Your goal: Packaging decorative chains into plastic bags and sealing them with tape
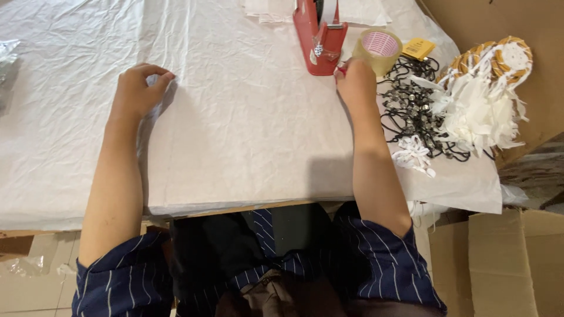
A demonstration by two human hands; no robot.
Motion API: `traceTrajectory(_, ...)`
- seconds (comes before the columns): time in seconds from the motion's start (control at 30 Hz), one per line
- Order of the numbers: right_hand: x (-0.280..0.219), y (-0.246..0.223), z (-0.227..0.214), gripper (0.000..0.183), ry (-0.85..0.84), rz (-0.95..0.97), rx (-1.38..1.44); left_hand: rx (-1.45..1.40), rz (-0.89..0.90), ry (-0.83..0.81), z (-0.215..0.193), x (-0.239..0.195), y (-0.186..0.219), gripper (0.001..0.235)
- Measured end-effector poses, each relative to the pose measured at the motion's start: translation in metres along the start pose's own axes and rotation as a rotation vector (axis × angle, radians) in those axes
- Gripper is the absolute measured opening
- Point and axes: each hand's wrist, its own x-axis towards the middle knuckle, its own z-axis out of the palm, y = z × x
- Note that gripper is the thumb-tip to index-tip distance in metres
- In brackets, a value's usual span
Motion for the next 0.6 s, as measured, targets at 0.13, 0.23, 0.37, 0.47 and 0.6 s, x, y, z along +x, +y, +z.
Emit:
traceTrajectory(0.13, -0.013, -0.032, -0.042, 0.029, -0.068, 0.031, -0.177, -0.031, -0.073, -0.019, -0.005, -0.004, 0.015, 0.026)
traceTrajectory(0.23, -0.021, -0.045, -0.079, 0.024, -0.028, 0.168, -0.171, -0.029, -0.039, -0.034, -0.005, -0.006, 0.016, 0.026)
traceTrajectory(0.37, -0.016, -0.001, -0.086, 0.009, 0.091, 0.337, -0.19, -0.008, 0.0, -0.022, -0.005, -0.002, 0.012, 0.026)
traceTrajectory(0.47, -0.012, 0.046, -0.069, 0.007, 0.049, 0.383, -0.232, 0.035, 0.052, 0.016, 0.005, 0.001, -0.007, 0.021)
traceTrajectory(0.6, -0.028, 0.027, -0.075, 0.008, -0.038, 0.379, -0.108, 0.067, 0.063, 0.057, 0.015, 0.004, -0.023, 0.015)
